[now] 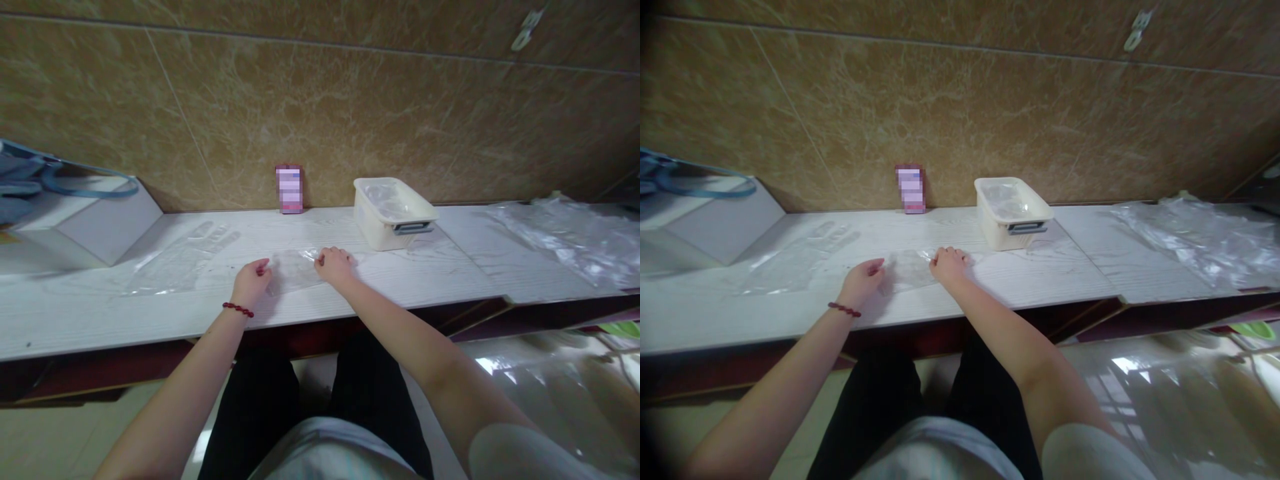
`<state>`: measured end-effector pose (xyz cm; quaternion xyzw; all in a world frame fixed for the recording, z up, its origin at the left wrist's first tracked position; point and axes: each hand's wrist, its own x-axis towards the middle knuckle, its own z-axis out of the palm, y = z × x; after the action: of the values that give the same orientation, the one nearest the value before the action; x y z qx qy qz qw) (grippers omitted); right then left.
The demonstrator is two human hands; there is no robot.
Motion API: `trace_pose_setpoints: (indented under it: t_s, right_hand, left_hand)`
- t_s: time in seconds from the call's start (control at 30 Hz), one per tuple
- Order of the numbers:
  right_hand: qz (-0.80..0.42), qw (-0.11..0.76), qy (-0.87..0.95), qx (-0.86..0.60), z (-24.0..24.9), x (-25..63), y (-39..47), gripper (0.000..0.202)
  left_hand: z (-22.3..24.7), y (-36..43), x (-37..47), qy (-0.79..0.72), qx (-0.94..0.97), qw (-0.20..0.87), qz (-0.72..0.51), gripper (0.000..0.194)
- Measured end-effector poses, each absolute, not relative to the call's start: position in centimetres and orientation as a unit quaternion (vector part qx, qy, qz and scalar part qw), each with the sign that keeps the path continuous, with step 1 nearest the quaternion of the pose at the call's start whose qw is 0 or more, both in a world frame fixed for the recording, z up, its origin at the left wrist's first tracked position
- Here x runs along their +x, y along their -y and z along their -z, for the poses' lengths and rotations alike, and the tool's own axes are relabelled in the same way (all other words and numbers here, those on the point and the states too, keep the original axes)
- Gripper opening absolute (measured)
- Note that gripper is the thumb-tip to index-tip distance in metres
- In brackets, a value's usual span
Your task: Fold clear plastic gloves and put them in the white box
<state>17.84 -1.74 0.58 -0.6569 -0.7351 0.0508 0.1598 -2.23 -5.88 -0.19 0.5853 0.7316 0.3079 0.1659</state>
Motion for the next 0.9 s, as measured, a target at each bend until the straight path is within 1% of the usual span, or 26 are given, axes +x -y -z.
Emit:
trace_pose_setpoints:
  t_s: [0.2,0.3,0.37,0.7,0.9]
  right_hand:
    - [-0.074,0.161,0.727,-0.664,-0.6,17.4,1.5,0.017]
    - [-0.077,0.172,0.723,-0.665,-0.5,17.2,1.2,0.017]
    - [-0.081,0.181,0.724,-0.661,-0.4,17.1,0.9,0.016]
    - [-0.137,0.225,0.737,-0.622,-0.7,16.7,0.0,0.012]
    - [-0.149,0.241,0.729,-0.623,-0.5,16.8,-0.4,0.012]
  left_hand:
    - [-0.2,4.8,-2.0,-0.748,0.575,0.155,-0.291,0.03]
    - [-0.5,4.3,-2.0,-0.759,0.57,0.136,-0.282,0.024]
    - [-0.6,4.1,-2.0,-0.762,0.564,0.132,-0.29,0.025]
    - [0.2,3.8,-0.3,-0.734,0.473,0.204,-0.443,0.032]
    - [1.2,3.1,0.0,-0.717,0.463,0.216,-0.474,0.034]
